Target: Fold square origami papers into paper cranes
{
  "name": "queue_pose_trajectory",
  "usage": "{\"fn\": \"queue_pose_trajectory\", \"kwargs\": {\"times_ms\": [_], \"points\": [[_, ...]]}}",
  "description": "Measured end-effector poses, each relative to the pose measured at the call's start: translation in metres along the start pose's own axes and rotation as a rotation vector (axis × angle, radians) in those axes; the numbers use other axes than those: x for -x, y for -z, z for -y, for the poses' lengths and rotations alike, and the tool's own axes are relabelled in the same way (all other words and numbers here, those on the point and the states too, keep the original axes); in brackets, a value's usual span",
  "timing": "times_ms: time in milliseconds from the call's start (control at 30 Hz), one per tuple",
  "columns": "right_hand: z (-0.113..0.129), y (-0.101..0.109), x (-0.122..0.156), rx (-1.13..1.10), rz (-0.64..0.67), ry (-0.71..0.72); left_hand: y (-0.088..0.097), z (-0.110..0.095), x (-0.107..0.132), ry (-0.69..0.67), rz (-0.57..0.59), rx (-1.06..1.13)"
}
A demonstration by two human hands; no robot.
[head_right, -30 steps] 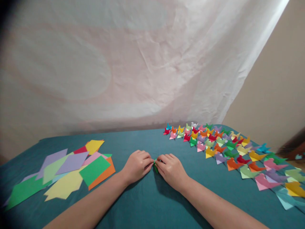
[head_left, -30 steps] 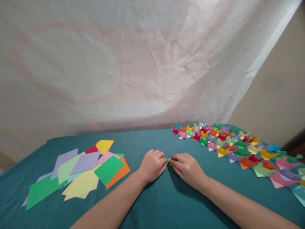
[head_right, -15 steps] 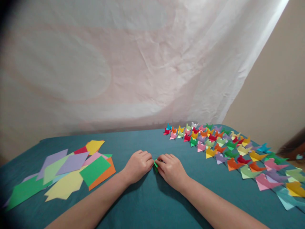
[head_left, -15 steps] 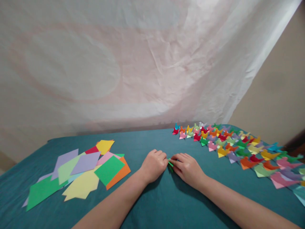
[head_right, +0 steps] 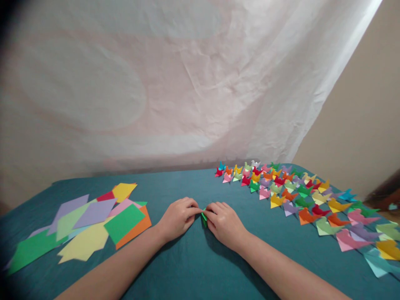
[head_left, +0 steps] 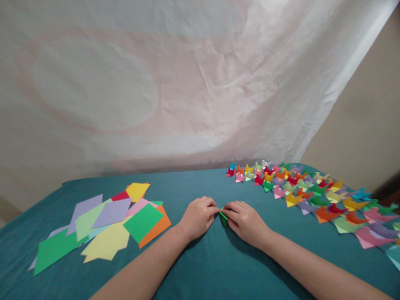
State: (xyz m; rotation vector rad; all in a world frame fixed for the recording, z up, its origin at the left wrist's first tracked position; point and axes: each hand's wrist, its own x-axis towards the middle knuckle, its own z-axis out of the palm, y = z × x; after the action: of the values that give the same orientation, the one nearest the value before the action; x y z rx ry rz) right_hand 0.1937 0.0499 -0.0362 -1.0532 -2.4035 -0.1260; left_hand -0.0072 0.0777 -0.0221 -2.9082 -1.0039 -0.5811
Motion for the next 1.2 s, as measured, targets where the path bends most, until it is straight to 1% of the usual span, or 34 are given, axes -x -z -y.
{"fn": "queue_pose_trajectory", "kwargs": {"times_ms": [233,433,567,667,767,933,1200], "points": [[-0.001,0.000,0.001,-0.029,0.042,0.002,0.003,-0.003,-0.001,-0.028,0.038,-0.056],[-0.001,0.004,0.002,0.000,0.078,0.020,0.000,-0.003,-0.001,-0.047,0.041,-0.120],[-0.003,0.003,0.002,0.016,0.076,0.050,-0.002,-0.002,-0.003,-0.048,0.045,-0.123],[-0.003,0.002,0.002,0.018,0.067,0.070,-0.003,-0.001,-0.003,-0.040,0.050,-0.102],[-0.003,0.002,0.003,0.008,0.077,0.053,-0.005,0.001,-0.002,-0.009,0.041,-0.032],[0.001,0.005,0.000,-0.002,0.145,0.000,-0.007,0.005,0.000,0.048,0.012,0.103],[0.001,0.010,-0.003,0.048,0.247,0.008,-0.010,0.007,-0.001,0.030,0.021,0.132]]}}
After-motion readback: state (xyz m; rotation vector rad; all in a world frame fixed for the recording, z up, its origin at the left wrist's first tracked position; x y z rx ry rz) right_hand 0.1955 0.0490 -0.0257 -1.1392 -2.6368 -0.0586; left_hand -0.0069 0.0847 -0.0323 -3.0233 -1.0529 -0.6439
